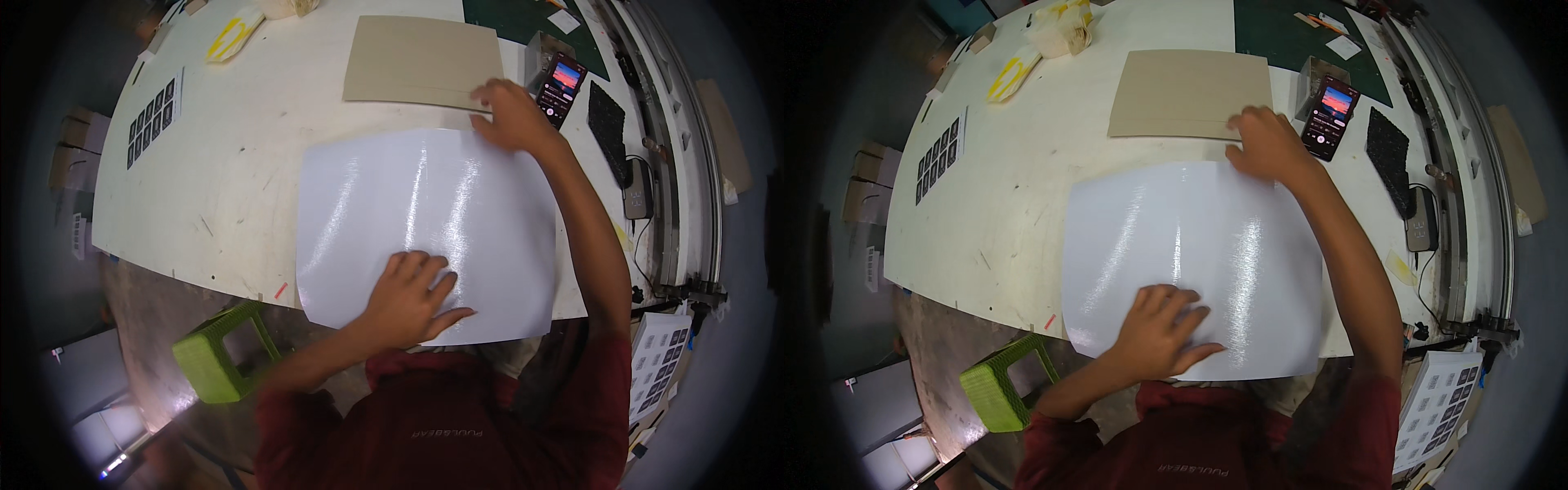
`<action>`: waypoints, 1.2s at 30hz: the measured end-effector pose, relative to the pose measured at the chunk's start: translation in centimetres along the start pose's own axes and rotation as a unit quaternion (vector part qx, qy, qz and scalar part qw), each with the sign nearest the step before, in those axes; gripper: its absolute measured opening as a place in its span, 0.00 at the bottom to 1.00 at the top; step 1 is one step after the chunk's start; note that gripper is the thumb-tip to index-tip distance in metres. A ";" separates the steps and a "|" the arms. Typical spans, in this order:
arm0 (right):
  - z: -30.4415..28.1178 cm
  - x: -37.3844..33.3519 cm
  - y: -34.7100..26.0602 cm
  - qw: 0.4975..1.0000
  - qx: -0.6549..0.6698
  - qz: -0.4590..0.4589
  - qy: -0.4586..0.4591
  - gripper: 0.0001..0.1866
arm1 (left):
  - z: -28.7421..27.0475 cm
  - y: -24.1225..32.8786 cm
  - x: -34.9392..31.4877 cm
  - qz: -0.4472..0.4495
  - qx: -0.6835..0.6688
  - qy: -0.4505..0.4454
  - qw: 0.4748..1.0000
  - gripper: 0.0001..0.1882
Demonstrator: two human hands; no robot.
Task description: The person repeatedly places a sheet of printed QR codes into a manual laminator, feeds it through, and stacks the finished laminated sheets on the table. The person handles each sheet one at a time, aligning it before insertion and smoothing it after lamination.
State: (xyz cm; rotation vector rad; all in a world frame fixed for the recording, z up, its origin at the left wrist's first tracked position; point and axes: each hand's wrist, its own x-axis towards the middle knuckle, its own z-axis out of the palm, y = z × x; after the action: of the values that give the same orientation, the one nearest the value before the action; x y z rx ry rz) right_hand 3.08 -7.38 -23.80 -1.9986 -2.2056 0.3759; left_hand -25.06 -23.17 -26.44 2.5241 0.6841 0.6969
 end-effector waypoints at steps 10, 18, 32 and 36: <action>4.1 7.9 2.4 0.994 -0.103 -0.039 0.002 0.43 | 0.8 0.8 -0.1 -0.006 0.051 -0.034 0.998 0.29; 5.8 6.1 2.4 0.970 -0.185 -0.156 0.020 0.19 | 0.8 1.0 -0.3 -0.013 0.059 -0.043 0.997 0.29; -7.4 -15.2 0.8 0.863 0.239 0.103 0.432 0.21 | 0.3 -0.9 -1.9 -0.060 -0.079 0.086 0.991 0.16; -3.6 -22.2 4.0 0.808 0.390 0.165 0.410 0.24 | 0.5 -1.1 -3.8 -0.076 -0.072 0.085 0.991 0.21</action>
State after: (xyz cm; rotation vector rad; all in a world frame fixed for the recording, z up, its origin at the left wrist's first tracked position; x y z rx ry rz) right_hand 10.26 -28.71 -20.10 -1.5822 -0.9397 0.2920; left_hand -28.01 -24.58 -28.75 2.2730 0.8439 0.8793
